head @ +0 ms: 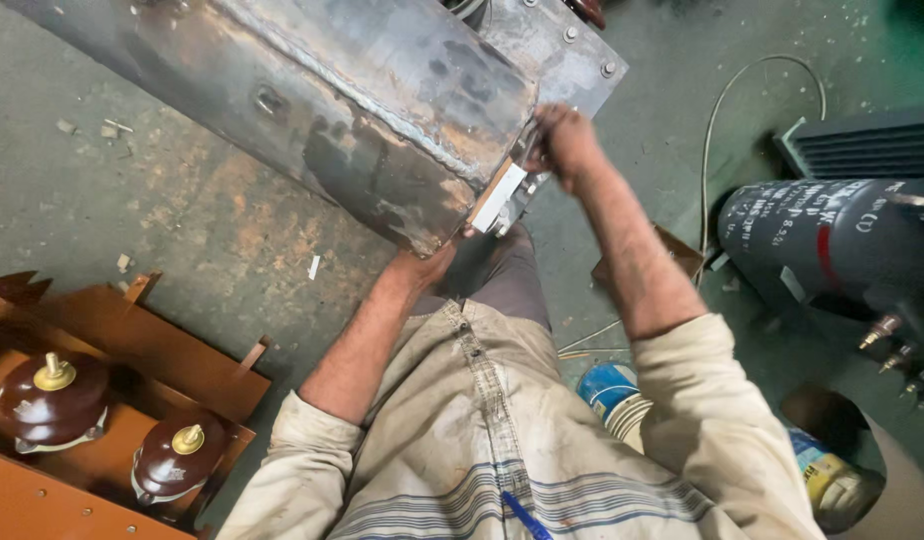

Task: The person fits a small white mounting block against the end of a large metal tank and tightens its bolts. They pick up nuts, thread them onto the studs by hand, then use a spanner to tighten the fasteners, repositioning around the block as they work.

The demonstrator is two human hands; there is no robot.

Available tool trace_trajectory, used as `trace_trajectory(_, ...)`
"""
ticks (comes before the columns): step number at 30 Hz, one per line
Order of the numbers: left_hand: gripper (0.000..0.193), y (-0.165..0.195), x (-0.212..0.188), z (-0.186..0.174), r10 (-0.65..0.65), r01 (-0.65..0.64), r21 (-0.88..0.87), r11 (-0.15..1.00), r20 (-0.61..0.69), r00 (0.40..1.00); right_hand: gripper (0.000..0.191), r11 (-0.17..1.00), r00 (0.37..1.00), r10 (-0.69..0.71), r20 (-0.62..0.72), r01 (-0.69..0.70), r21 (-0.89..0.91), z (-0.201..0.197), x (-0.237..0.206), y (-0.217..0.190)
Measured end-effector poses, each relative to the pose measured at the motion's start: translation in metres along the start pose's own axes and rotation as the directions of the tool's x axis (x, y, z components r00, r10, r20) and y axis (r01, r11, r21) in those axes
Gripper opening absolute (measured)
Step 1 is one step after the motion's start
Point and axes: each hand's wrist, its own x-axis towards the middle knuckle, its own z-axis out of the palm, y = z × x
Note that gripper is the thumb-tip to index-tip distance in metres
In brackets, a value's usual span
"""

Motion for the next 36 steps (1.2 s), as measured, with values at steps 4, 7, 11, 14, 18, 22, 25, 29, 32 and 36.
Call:
trace_trajectory(4,0.032,0.008,0.001,-0.011,-0.218,0.193,0.209,0.959,0.105,0.97,0.029,0.923,0.932,0.278,0.232,-0.326,0.204,0.035,-0.074,0.125)
trace_trajectory(7,0.033,0.023,0.009,-0.01,-0.275,0.224,0.253,0.941,0.187,0.943,0.019,0.855,0.84,0.228,0.491,-0.414,0.311,0.039,-0.151,0.153)
trace_trajectory(11,0.035,0.052,0.006,-0.004,-0.326,0.3,0.131,0.945,0.31,0.893,0.024,0.942,0.828,-0.258,0.498,0.33,-0.063,0.032,-0.217,0.112)
trace_trajectory(14,0.037,0.08,-0.014,0.018,-0.311,0.488,-0.389,0.781,0.435,0.845,0.03,0.317,0.473,-0.727,0.497,0.874,-0.369,0.028,-0.257,0.053)
trace_trajectory(18,0.037,0.124,-0.035,0.043,-0.345,0.543,-0.54,0.643,0.428,0.835,0.026,-0.122,0.092,-0.792,0.604,0.945,-0.304,0.034,-0.274,-0.014)
trace_trajectory(22,0.039,0.142,-0.029,0.063,-0.317,0.491,-0.596,0.636,0.378,0.87,0.014,-0.359,-0.172,-0.711,0.682,0.923,-0.141,0.033,-0.265,-0.054)
trace_trajectory(25,0.04,0.138,-0.03,0.065,-0.114,0.395,-0.69,0.606,0.416,0.902,0.017,0.274,0.292,-0.937,0.189,0.955,-0.117,0.022,-0.24,-0.091)
trace_trajectory(29,0.042,0.118,-0.049,0.054,-0.233,0.42,-0.609,0.672,0.365,0.901,0.018,0.72,0.722,-0.689,-0.067,0.692,0.055,0.006,-0.132,-0.138)
trace_trajectory(32,0.04,0.093,-0.049,0.041,-0.345,0.416,-0.542,0.73,0.232,0.909,0.011,0.974,0.973,-0.194,0.127,0.176,0.14,0.008,-0.056,-0.096)
trace_trajectory(36,0.042,0.057,-0.035,0.028,-0.381,0.355,-0.28,0.892,-0.044,0.923,0.021,0.971,0.946,0.226,0.234,-0.238,0.021,0.034,-0.033,0.035)
